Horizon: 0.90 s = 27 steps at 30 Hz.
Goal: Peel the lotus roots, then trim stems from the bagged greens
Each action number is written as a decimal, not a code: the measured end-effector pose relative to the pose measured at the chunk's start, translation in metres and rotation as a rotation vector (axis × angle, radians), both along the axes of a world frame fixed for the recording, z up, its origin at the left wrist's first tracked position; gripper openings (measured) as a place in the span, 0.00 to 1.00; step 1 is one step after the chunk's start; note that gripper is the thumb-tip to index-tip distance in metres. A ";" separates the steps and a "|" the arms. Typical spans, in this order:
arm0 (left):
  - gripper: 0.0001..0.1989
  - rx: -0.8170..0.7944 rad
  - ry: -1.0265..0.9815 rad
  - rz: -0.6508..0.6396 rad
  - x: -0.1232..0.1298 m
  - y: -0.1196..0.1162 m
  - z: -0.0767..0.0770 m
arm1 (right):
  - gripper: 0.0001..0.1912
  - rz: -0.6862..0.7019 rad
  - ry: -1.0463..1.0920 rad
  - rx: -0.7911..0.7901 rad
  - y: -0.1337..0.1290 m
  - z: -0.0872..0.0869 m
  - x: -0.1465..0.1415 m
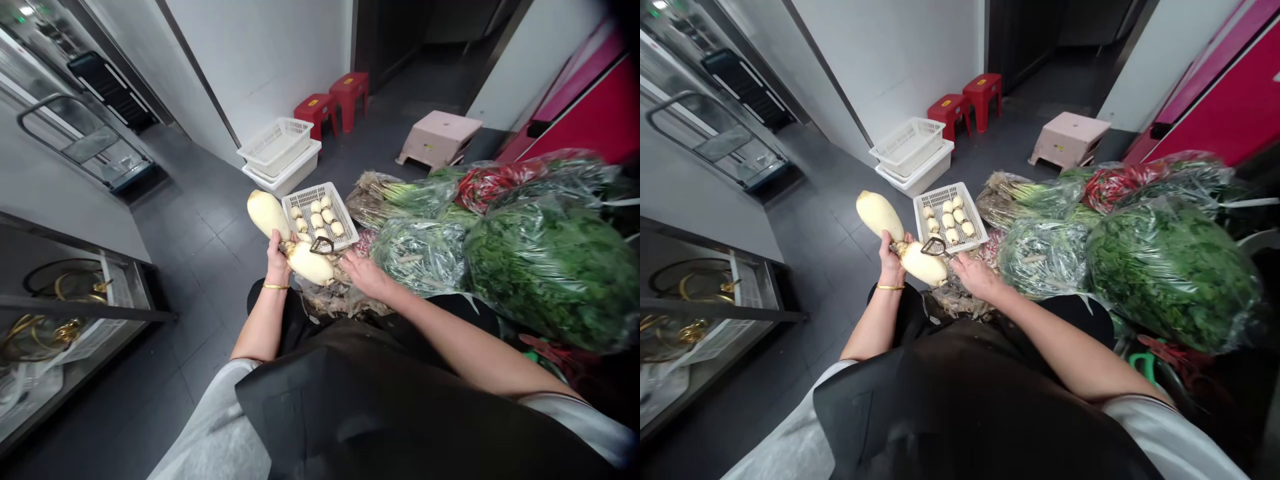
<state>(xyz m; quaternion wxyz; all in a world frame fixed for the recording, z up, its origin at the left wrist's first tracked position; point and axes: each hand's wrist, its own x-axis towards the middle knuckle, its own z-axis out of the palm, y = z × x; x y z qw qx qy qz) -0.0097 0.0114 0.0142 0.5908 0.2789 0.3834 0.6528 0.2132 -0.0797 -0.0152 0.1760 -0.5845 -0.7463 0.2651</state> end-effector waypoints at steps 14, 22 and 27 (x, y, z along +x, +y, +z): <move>0.37 0.135 -0.054 -0.156 0.036 -0.007 0.000 | 0.37 -0.048 0.977 -0.420 0.004 -0.012 -0.030; 0.27 -0.083 -0.029 0.028 0.034 -0.017 -0.040 | 0.26 -0.085 0.420 -0.200 0.003 -0.035 -0.013; 0.25 -0.079 -0.059 0.026 0.034 -0.014 -0.041 | 0.22 0.034 -0.083 -0.057 0.016 0.012 -0.017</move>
